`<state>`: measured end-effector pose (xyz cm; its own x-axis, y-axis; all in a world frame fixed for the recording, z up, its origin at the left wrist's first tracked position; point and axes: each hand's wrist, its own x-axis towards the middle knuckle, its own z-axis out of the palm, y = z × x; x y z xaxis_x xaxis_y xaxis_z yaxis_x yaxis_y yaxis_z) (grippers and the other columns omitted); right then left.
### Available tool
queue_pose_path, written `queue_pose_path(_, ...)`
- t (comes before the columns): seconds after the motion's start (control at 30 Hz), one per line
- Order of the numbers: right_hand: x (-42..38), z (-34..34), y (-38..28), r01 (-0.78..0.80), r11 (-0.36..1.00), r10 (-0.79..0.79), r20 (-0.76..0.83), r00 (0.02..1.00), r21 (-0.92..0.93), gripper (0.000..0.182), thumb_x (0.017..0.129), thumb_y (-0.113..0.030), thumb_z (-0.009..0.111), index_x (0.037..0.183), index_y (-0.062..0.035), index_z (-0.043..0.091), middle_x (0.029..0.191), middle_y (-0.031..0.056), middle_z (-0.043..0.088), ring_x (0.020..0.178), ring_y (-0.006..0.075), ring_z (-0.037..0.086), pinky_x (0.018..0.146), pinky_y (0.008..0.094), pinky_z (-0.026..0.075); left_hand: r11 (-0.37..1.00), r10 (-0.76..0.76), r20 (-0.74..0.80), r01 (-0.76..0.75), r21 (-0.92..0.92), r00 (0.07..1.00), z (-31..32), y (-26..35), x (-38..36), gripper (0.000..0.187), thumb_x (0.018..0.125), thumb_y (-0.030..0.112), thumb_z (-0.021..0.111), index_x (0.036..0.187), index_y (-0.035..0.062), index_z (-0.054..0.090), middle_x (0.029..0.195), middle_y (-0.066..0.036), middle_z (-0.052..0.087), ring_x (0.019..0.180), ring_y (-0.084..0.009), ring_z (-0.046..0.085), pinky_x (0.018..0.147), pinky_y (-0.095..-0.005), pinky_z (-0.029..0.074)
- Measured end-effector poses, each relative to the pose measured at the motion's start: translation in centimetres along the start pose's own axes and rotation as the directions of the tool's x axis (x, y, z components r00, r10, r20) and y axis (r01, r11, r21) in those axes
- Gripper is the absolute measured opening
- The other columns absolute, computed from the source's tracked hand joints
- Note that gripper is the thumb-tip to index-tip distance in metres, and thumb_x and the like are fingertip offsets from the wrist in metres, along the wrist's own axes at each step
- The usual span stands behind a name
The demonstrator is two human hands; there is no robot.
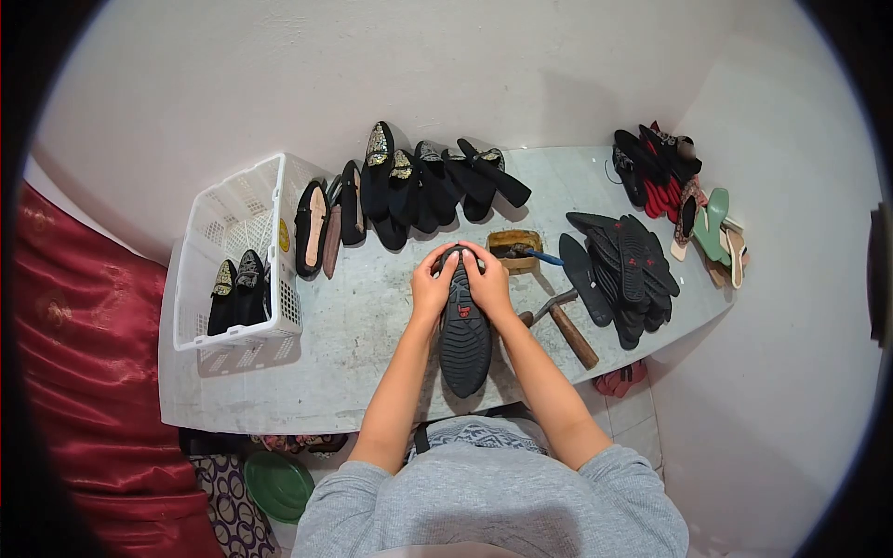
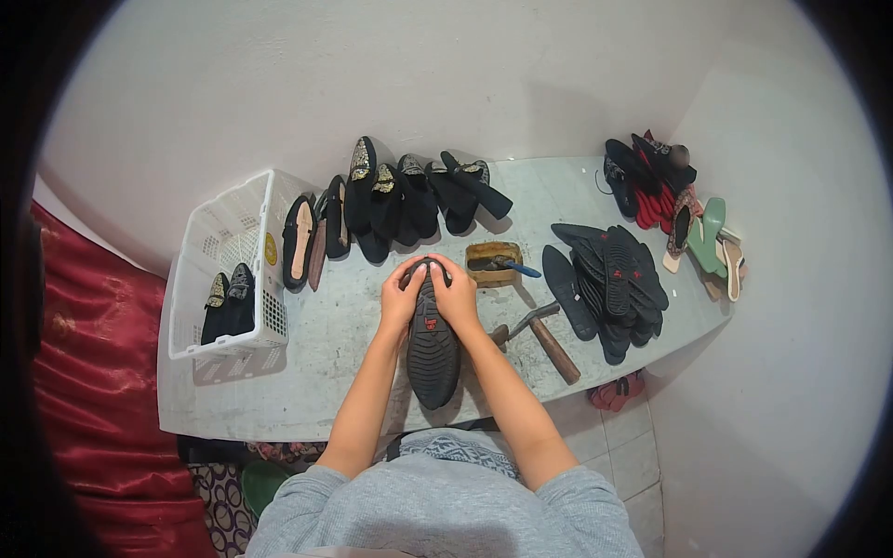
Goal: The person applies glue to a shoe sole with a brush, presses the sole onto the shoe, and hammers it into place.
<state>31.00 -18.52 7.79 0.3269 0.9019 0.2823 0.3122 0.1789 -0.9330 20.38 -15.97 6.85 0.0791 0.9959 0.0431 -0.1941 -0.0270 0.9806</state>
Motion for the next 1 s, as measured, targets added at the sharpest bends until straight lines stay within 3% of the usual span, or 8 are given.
queue_pose_path(0.13, -0.3, -0.4, -0.2, 0.029, 0.999, -0.029, 0.007, 1.0, -0.041, 0.027, 0.088, -0.019, 0.051, 0.108, -0.0052, 0.061, 0.103, 0.0189, 0.062, 0.1, 0.0334, 0.059, 0.086, 0.0365, 0.044, 0.983, 0.037, 0.043, -0.044, 0.178, 0.998, 0.3, 1.4, -1.5, 0.034, 0.09, 0.023, 0.055, 0.119, 0.0062, 0.056, 0.109, -0.015, 0.061, 0.101, -0.0205, 0.058, 0.086, -0.0287, 0.044)
queue_pose_path(0.17, -0.4, -0.5, -0.3, 0.033, 0.999, -0.033, 0.008, 0.999, -0.042, 0.027, 0.088, -0.019, 0.051, 0.108, -0.0052, 0.061, 0.103, 0.0189, 0.062, 0.1, 0.0334, 0.059, 0.086, 0.0365, 0.044, 0.973, 0.027, 0.072, -0.042, 0.226, 0.997, 0.1, 1.3, -2.0, 0.043, 0.092, 0.025, 0.05, 0.13, 0.0063, 0.044, 0.12, -0.018, 0.055, 0.11, -0.0248, 0.054, 0.091, -0.0311, 0.041)
queue_pose_path(0.33, -2.0, -0.8, -0.5, 0.051, 0.979, -0.044, 0.042, 0.998, -0.197, 0.044, 0.092, -0.02, 0.045, 0.131, 0.0002, 0.038, 0.126, 0.0241, 0.048, 0.116, 0.0351, 0.048, 0.096, 0.0372, 0.037, 0.984, -0.082, 0.065, 0.07, 0.164, 0.995, -0.6, 0.5, -5.9, 0.057, 0.093, 0.026, 0.048, 0.139, 0.0045, 0.023, 0.131, -0.023, 0.043, 0.12, -0.0304, 0.046, 0.099, -0.0343, 0.034)
queue_pose_path(0.43, -4.0, -0.7, -0.4, 0.235, 0.956, -0.217, 0.118, 0.969, -0.175, 0.052, 0.092, -0.016, 0.043, 0.137, 0.0009, 0.025, 0.135, 0.026, 0.036, 0.123, 0.038, 0.038, 0.101, 0.0387, 0.032, 0.897, 0.15, 0.139, -0.194, 0.398, 0.979, -0.6, -0.6, -7.3, 0.058, 0.094, 0.025, 0.042, 0.141, 0.0009, 0.017, 0.137, -0.026, 0.032, 0.126, -0.0388, 0.035, 0.103, -0.0393, 0.029)
queue_pose_path(0.53, -4.4, -0.7, -0.1, 0.179, 0.981, -0.168, 0.134, 0.977, -0.073, 0.053, 0.092, -0.013, 0.043, 0.139, -0.0005, 0.022, 0.137, 0.0254, 0.032, 0.125, 0.0389, 0.036, 0.102, 0.0399, 0.031, 0.855, 0.184, 0.153, -0.235, 0.462, 0.971, -0.5, -0.4, -7.5, 0.058, 0.095, 0.025, 0.04, 0.142, 0.0034, 0.015, 0.137, -0.027, 0.032, 0.126, -0.0399, 0.035, 0.103, -0.04, 0.029)
queue_pose_path(0.6, -4.3, -0.5, 0.0, 0.236, 0.966, -0.224, 0.116, 0.968, -0.108, 0.052, 0.091, -0.013, 0.043, 0.138, -0.0007, 0.024, 0.136, 0.0247, 0.034, 0.124, 0.0382, 0.037, 0.101, 0.0397, 0.032, 0.869, 0.132, 0.156, -0.19, 0.456, 0.979, -0.4, 0.0, -7.6, 0.057, 0.096, 0.026, 0.038, 0.143, 0.0057, 0.013, 0.139, -0.026, 0.031, 0.126, -0.0391, 0.035, 0.102, -0.0401, 0.031)
queue_pose_path(0.87, -4.3, -0.8, -1.1, 0.093, 0.99, -0.087, 0.065, 0.994, -0.102, 0.05, 0.088, -0.015, 0.048, 0.136, -0.0057, 0.033, 0.128, 0.0237, 0.045, 0.116, 0.038, 0.047, 0.095, 0.0402, 0.038, 0.866, 0.087, 0.107, -0.128, 0.484, 0.991, -0.3, 0.0, -7.4, 0.055, 0.096, 0.03, 0.038, 0.143, 0.0133, 0.017, 0.133, -0.024, 0.041, 0.118, -0.0407, 0.044, 0.095, -0.0414, 0.038)
queue_pose_path(1.0, -4.5, -0.6, -0.3, 0.155, 0.986, -0.151, 0.07, 0.986, -0.057, 0.051, 0.089, -0.015, 0.046, 0.137, -0.0057, 0.03, 0.13, 0.0233, 0.042, 0.119, 0.0371, 0.043, 0.098, 0.0397, 0.034, 0.834, 0.061, 0.094, -0.102, 0.543, 0.994, 0.1, 1.3, -8.2, 0.052, 0.096, 0.027, 0.038, 0.141, 0.0079, 0.021, 0.134, -0.024, 0.039, 0.121, -0.0392, 0.042, 0.098, -0.0396, 0.036)
